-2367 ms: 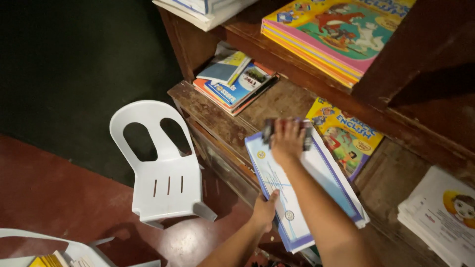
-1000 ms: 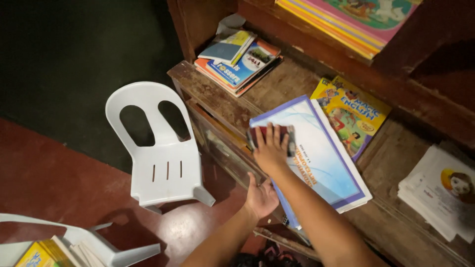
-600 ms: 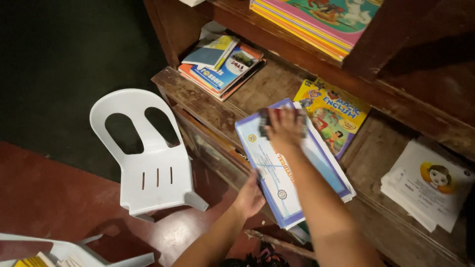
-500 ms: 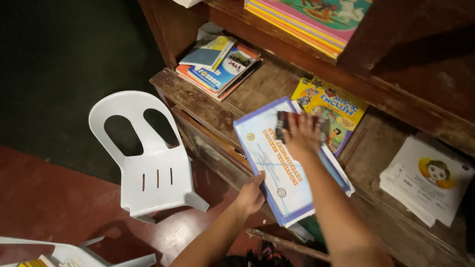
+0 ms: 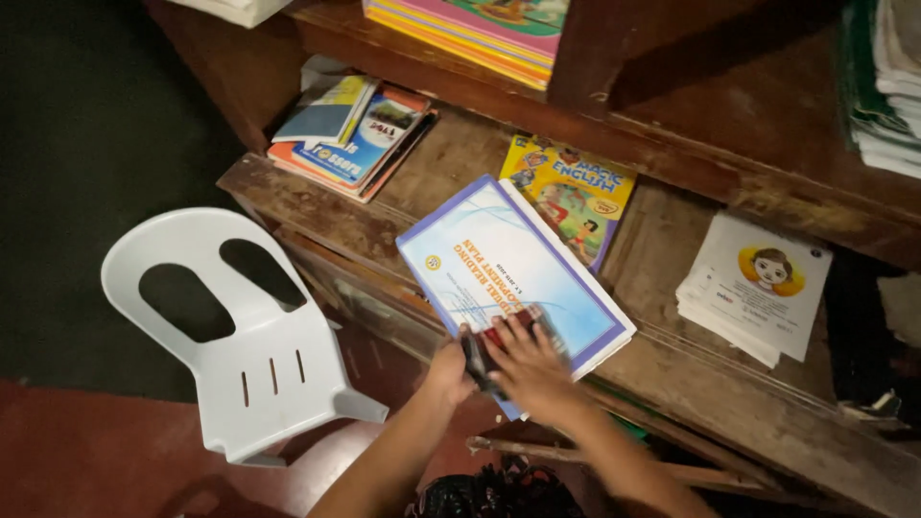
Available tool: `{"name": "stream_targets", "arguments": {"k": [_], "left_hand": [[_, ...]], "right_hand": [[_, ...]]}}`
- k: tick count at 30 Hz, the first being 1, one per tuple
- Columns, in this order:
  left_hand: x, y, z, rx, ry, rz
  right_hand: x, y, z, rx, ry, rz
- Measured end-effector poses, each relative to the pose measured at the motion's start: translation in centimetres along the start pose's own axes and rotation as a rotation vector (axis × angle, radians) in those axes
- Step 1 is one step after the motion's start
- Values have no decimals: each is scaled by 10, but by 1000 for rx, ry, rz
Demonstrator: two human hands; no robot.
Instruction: Cleaning and wiping down file folders and books on a shelf using a cloth.
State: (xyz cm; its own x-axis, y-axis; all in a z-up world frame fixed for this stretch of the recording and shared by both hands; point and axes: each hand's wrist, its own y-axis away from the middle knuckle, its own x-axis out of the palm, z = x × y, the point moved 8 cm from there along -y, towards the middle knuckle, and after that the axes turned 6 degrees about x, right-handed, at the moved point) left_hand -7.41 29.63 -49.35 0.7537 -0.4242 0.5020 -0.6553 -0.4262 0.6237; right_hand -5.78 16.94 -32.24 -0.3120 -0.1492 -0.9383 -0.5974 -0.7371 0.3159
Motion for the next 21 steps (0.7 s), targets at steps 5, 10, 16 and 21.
{"name": "stream_targets", "arguments": {"k": [5,10,16,21], "left_hand": [[38,73,-43,31,17,40],[38,70,-40,18,28,20],[18,45,-21,-42,115,-59],[38,77,-39,-66,141,50]], "right_hand": [[-12,-10,-114,187,204,-527],[-11,-24,-90,461,121,-514],[-33,-92,3,-66,-8,-424],[-83,-168,-27,42,74,-331]]}}
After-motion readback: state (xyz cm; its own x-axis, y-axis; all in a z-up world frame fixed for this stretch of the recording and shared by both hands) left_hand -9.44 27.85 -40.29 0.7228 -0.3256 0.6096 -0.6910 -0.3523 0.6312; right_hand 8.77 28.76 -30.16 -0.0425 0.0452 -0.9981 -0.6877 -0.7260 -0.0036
